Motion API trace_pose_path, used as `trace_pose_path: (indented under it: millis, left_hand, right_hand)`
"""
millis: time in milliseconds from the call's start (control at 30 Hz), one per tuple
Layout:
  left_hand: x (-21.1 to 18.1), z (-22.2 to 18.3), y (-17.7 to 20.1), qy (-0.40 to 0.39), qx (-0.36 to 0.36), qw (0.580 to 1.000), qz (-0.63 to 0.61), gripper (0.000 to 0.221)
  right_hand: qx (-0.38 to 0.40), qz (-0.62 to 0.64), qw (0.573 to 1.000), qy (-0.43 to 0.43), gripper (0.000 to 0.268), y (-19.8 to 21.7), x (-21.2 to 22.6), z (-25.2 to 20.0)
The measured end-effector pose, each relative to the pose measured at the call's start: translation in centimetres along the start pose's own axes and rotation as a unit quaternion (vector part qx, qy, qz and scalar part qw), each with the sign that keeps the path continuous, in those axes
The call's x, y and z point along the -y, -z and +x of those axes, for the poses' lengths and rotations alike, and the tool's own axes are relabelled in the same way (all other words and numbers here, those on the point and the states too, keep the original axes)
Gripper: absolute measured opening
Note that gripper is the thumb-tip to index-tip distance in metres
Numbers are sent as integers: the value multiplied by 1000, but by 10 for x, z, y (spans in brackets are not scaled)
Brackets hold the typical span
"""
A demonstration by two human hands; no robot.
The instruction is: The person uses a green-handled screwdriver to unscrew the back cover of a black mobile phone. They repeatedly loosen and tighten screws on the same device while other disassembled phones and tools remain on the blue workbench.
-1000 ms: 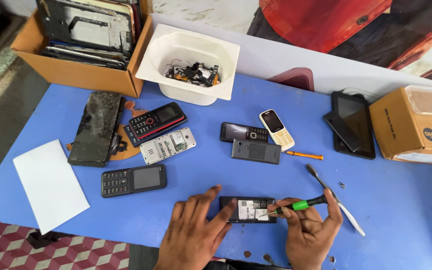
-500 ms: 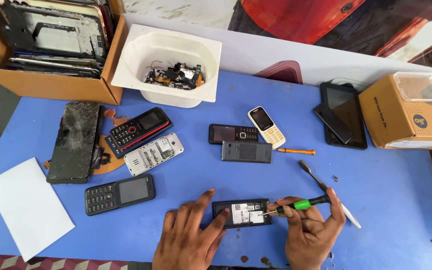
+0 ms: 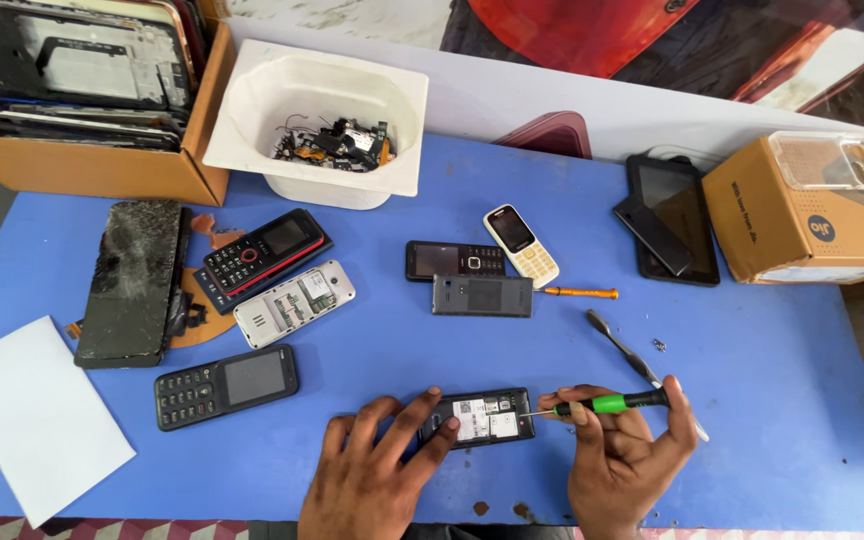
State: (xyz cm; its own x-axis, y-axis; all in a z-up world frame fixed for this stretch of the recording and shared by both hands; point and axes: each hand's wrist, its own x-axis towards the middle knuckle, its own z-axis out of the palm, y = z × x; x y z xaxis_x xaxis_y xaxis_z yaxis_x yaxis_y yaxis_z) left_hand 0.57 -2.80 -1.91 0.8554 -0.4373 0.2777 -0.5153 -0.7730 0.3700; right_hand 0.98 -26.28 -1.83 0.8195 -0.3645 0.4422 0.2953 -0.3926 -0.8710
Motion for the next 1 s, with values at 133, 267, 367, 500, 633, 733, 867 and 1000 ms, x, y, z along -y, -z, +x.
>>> trace_pose_path:
  millis: [133, 267, 367, 500, 633, 733, 867, 1000]
  left_hand:
    - [1, 2, -1, 6, 8, 1000, -18, 44]
    - [0, 6, 0, 14, 32, 999, -14, 52]
    - [0, 9, -2, 18, 36, 999, -14, 58]
    - [0, 7, -5, 26, 38, 999, -12, 52]
    - [1, 8, -8, 47, -2, 999, -18, 63]
    - [6, 6, -14, 92, 2, 994, -62, 85]
    - [10, 4, -23, 90, 20, 995, -50, 88]
    - [11, 3, -29, 95, 35, 994, -48, 86]
  right_hand:
    - [-4, -12, 999, 36, 70, 10, 1, -1]
    - [-60, -17, 998, 25, 75, 33, 2, 1]
    - [-115, -47, 992, -21, 75, 60, 3, 2]
    - [-131, -59, 990, -16, 75, 89, -4, -2]
    - [-129, -54, 990, -14, 76, 93, -19, 3]
    - [-92, -37, 995, -14, 74, 90, -27, 6]
    - [-47, -57, 995, -60, 71, 82, -28, 16]
    - [-88, -20, 992, -85, 69, 77, -26, 29]
